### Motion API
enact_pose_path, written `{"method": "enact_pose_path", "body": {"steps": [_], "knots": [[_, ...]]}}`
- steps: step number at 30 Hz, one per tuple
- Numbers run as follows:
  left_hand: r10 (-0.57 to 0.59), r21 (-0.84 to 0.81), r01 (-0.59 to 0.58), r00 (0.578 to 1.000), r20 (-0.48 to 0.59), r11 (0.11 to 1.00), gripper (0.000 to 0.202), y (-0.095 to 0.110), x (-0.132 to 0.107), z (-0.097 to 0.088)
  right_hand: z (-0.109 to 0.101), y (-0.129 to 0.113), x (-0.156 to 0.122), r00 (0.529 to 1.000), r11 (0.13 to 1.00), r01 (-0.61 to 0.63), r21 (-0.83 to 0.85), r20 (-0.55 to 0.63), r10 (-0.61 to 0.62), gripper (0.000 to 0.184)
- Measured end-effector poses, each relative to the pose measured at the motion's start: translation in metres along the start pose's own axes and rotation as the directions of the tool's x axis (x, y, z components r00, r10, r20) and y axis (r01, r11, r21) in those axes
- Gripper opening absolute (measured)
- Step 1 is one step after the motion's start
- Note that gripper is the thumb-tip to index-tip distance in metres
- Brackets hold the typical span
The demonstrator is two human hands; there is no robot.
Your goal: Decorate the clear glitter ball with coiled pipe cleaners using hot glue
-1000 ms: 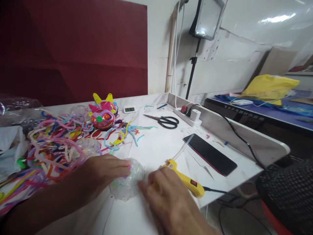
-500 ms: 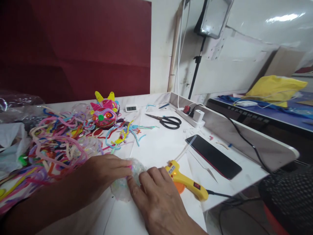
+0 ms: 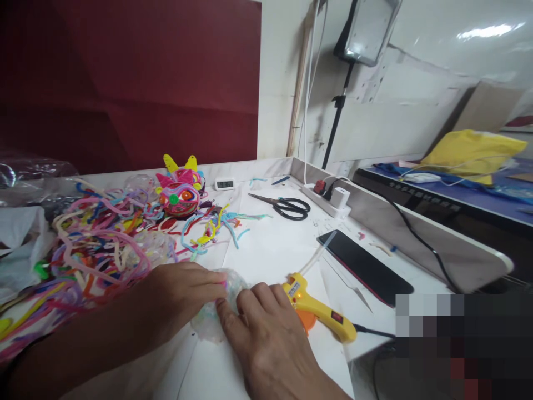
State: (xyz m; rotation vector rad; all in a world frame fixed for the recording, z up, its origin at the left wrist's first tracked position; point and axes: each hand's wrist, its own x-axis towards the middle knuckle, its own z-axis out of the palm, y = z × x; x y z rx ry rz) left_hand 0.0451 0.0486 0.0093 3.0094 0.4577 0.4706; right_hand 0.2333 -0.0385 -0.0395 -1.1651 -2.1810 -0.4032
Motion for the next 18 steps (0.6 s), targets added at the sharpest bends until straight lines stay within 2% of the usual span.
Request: {"method": "enact_pose_path", "body": {"steps": [4, 6, 9, 13, 16, 18], "knots": [[0.003, 0.018, -0.003, 1.000, 0.001, 1.000, 0.024, 0.000, 0.000, 0.000, -0.007, 0.001, 0.003, 0.999, 0.996, -0.035, 0.085, 0.036, 0.032, 0.035], [0.008, 0.024, -0.008, 1.000, -0.003, 1.000, 0.024, 0.000, 0.000, 0.000, -0.010, 0.001, 0.004, 0.993, 0.983, -0.090, 0.161, 0.087, 0.077, 0.028], [0.012, 0.030, -0.012, 1.000, -0.002, 0.999, 0.025, -0.001, -0.001, 0.002, -0.013, 0.000, 0.005, 0.979, 0.953, -0.164, 0.256, 0.160, 0.125, 0.029], [-0.009, 0.029, 0.009, 1.000, -0.003, 1.000, 0.028, -0.001, -0.001, 0.003, -0.013, 0.002, 0.007, 0.989, 0.932, -0.146, 0.333, 0.063, 0.132, 0.027], [-0.028, 0.029, 0.028, 1.000, 0.007, 0.999, 0.025, -0.001, -0.001, 0.003, -0.010, 0.007, 0.011, 0.986, 0.938, -0.155, 0.311, -0.001, 0.164, 0.019], [-0.043, 0.018, 0.043, 0.999, 0.033, 0.999, 0.023, -0.001, -0.001, 0.004, -0.009, 0.010, 0.014, 0.979, 0.938, -0.193, 0.288, 0.000, 0.202, 0.015]]}}
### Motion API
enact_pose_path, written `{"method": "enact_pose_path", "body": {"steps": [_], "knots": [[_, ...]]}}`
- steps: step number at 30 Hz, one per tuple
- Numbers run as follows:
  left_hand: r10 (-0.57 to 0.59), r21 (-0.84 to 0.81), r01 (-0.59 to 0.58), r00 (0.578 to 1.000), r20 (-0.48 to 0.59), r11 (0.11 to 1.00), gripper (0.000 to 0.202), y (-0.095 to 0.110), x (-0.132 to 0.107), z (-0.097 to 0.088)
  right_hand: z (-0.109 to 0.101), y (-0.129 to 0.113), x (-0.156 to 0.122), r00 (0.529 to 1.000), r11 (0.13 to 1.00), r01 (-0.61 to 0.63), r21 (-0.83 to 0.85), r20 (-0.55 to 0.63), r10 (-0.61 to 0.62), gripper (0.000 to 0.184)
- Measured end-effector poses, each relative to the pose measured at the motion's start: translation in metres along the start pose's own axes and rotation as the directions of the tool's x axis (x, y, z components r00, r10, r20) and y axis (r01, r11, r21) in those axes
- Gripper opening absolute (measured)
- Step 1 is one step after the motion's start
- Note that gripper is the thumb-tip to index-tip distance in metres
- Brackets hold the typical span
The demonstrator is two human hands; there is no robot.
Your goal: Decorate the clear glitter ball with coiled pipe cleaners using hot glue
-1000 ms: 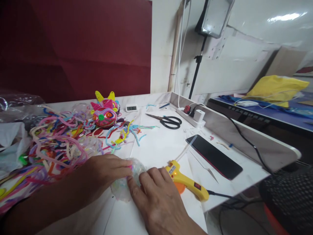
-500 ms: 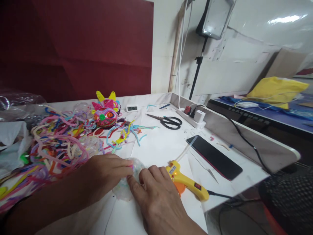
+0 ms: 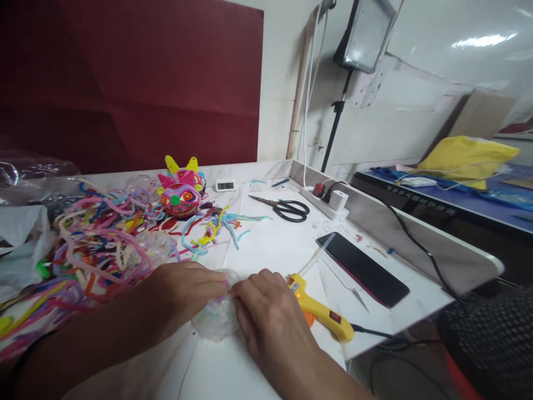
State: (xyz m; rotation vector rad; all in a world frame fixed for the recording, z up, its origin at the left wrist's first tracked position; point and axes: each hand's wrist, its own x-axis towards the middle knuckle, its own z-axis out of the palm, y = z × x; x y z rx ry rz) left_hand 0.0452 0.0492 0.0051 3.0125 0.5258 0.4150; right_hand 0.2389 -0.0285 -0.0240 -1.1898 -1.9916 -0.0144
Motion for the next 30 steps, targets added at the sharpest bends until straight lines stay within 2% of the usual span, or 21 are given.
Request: {"method": "enact_pose_path", "body": {"steps": [3, 7, 11, 17, 24, 30], "knots": [[-0.042, 0.005, 0.042, 0.999, 0.010, 0.999, 0.020, 0.001, 0.000, 0.001, 0.002, 0.002, 0.006, 0.997, 0.998, -0.068, -0.001, 0.040, 0.068, 0.012], [-0.126, 0.104, 0.126, 0.992, -0.007, 0.987, 0.022, 0.006, 0.000, -0.001, 0.003, 0.001, 0.012, 0.992, 0.994, -0.109, 0.002, 0.060, 0.109, 0.012], [-0.175, 0.188, 0.166, 0.984, 0.034, 0.968, 0.025, 0.008, 0.000, -0.003, 0.001, 0.002, 0.017, 0.997, 0.999, -0.041, -0.011, 0.070, 0.042, 0.013], [-0.227, 0.167, 0.211, 0.970, 0.085, 0.963, 0.024, 0.008, 0.001, -0.004, -0.003, 0.004, 0.023, 0.990, 0.997, 0.071, -0.028, 0.122, -0.067, 0.014], [-0.233, 0.190, 0.218, 0.970, 0.063, 0.957, 0.022, 0.011, 0.002, -0.006, -0.007, 0.000, 0.028, 0.976, 0.983, 0.143, -0.118, 0.179, -0.120, 0.017], [-0.239, 0.165, 0.227, 0.970, 0.053, 0.960, 0.020, 0.009, 0.000, -0.003, -0.008, -0.004, 0.028, 0.972, 0.962, 0.194, -0.192, 0.172, -0.162, 0.025]]}}
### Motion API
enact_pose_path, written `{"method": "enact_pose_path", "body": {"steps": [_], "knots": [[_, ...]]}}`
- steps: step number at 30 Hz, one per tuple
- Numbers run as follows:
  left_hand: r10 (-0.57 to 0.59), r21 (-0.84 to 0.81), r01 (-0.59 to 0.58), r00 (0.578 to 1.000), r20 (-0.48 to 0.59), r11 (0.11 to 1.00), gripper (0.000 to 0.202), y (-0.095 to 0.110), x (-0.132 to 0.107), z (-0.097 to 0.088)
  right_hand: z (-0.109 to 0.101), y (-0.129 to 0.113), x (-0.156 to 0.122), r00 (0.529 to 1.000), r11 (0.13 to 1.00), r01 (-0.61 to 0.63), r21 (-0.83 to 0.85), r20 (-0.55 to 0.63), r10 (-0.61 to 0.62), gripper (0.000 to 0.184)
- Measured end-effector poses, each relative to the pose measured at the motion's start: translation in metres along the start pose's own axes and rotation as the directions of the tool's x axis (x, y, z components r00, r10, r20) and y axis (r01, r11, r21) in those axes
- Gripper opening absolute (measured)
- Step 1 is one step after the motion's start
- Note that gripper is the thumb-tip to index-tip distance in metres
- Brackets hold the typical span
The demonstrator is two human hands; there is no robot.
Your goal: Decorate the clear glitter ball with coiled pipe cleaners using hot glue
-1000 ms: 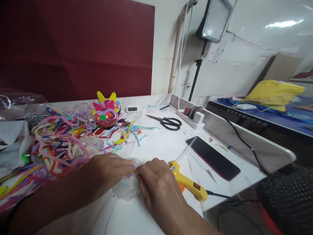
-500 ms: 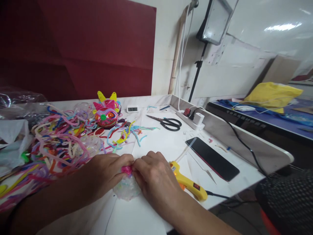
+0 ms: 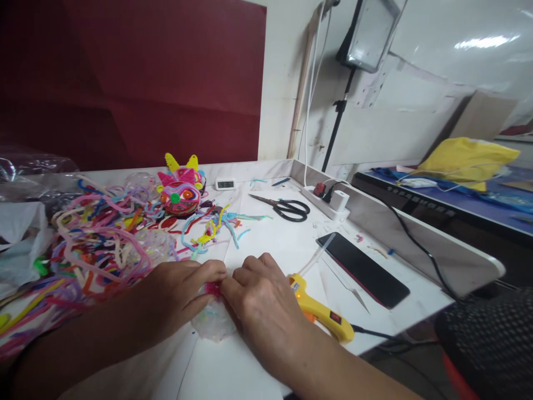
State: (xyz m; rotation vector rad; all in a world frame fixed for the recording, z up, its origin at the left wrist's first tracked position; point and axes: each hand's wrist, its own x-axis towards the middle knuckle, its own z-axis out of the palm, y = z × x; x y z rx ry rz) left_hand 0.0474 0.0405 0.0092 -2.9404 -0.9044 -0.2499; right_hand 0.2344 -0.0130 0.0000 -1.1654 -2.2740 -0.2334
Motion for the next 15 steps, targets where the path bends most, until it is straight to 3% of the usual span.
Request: {"method": "enact_pose_path", "body": {"steps": [10, 15], "knots": [[0.006, -0.049, -0.008, 0.999, -0.035, 0.999, 0.021, -0.001, 0.000, 0.002, 0.012, -0.001, -0.004, 0.996, 0.996, 0.032, -0.088, -0.084, -0.039, 0.031], [-0.005, -0.091, 0.002, 0.999, -0.033, 0.996, 0.023, -0.001, 0.000, 0.000, 0.012, -0.004, -0.003, 0.997, 0.991, 0.048, -0.125, -0.046, -0.054, 0.023]]}}
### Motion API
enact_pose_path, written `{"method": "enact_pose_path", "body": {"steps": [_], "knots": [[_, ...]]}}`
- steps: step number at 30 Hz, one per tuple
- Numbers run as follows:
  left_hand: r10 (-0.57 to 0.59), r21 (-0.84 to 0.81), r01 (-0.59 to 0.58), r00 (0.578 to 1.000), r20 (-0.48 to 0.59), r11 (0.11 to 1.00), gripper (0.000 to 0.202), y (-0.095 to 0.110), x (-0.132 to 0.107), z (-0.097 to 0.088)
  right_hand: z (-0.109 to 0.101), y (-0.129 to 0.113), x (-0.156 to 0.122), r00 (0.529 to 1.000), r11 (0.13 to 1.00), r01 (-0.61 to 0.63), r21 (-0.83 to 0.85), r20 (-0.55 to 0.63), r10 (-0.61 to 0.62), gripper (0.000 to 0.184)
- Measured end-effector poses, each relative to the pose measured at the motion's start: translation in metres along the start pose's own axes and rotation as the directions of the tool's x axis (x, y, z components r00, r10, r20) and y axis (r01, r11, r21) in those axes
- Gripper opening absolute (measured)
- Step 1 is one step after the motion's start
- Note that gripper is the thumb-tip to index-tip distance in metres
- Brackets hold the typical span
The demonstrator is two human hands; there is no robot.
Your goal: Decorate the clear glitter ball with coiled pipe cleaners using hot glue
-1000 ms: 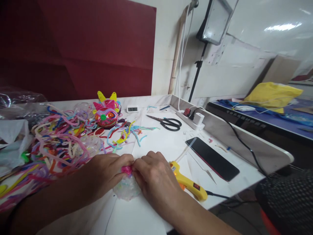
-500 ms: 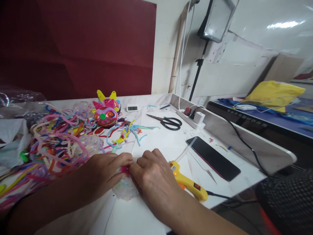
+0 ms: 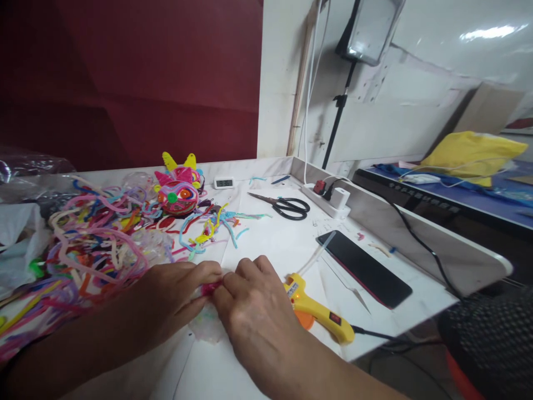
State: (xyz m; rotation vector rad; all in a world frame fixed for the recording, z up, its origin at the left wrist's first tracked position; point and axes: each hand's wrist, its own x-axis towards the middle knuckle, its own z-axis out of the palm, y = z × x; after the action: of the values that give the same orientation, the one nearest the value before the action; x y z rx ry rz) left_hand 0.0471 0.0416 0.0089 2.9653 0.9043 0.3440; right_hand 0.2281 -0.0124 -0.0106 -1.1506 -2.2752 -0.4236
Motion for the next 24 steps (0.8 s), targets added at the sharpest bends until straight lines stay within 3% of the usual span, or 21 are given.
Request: {"method": "enact_pose_path", "body": {"steps": [6, 14, 24], "knots": [[-0.034, 0.005, 0.034, 0.999, 0.038, 0.999, 0.024, 0.0049, 0.0009, -0.0008, 0.0000, -0.0016, 0.0007, 1.000, 0.998, 0.017, -0.059, -0.016, -0.018, 0.019], [0.000, -0.046, -0.004, 0.997, -0.071, 0.999, 0.018, -0.0016, 0.0001, 0.0013, 0.0040, 0.0000, -0.0021, 0.997, 1.000, 0.011, 0.027, -0.081, -0.009, 0.026], [-0.042, -0.045, 0.043, 0.999, 0.008, 0.998, 0.014, 0.0002, 0.0014, -0.0035, 0.0056, -0.0005, -0.0002, 0.991, 1.000, 0.023, 0.006, -0.132, -0.022, 0.037]]}}
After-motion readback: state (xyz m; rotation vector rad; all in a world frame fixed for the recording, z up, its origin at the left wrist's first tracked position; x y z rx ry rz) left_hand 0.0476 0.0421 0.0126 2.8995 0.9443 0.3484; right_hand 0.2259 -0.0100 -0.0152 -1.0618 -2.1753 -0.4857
